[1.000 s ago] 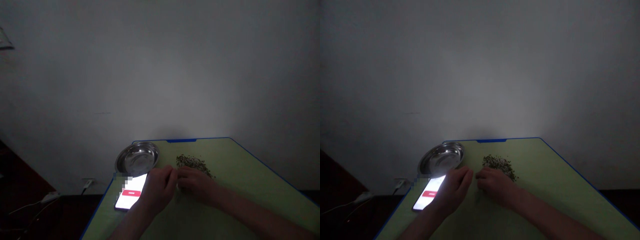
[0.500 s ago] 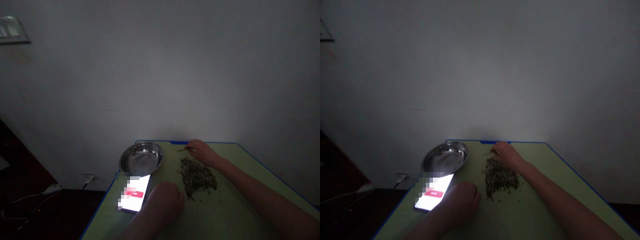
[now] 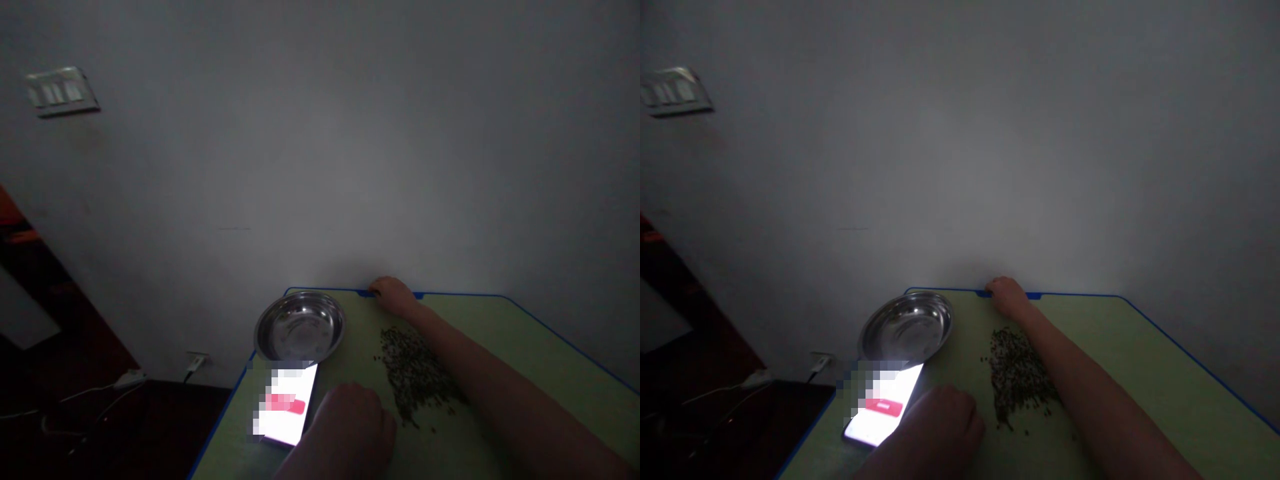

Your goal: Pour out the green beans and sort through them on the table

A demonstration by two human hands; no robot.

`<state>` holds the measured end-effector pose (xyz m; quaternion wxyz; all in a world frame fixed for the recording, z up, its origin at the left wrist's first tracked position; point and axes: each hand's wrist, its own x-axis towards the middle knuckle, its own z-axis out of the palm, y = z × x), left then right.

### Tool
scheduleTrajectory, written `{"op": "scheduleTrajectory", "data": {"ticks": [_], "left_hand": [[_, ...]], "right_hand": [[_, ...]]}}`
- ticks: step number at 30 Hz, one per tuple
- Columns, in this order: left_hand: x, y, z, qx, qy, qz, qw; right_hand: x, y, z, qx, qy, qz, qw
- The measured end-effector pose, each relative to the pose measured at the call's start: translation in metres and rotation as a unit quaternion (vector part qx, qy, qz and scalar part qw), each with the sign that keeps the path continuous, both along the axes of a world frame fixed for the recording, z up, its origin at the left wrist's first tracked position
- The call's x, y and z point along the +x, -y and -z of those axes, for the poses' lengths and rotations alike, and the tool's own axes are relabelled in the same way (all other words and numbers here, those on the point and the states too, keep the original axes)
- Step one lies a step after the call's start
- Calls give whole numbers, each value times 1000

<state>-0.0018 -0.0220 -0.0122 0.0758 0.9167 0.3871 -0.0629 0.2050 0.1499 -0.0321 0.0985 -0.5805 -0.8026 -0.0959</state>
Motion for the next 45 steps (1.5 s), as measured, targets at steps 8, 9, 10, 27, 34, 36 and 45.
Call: {"op": "scheduleTrajectory", "data": {"ticks": [8,9,10,27,34,36,45], "left_hand": [[-3,-3,6,-10,30,-36,999],[-3,-3,6,-17,36,-47,998],[-4,-3,5,-22,43,-57,997],[-4,-6,2,-6,62,-55,997],[-3,-7,1,-12,50,-59,997],[-3,-8,2,-9,50,-59,997],[-2,-7,-4,-26,50,-68,996]], "right_hand": [[17,63,-2,-18,-10,-42,999],[19,73,-3,-16,-16,-47,999],[21,83,-4,-13,-21,-54,998],[41,165,-30,0,-153,-82,985],[9,205,-21,-47,-173,-154,972],[6,211,-18,-38,-144,-167,975],[16,202,0,58,-34,-193,979]]}}
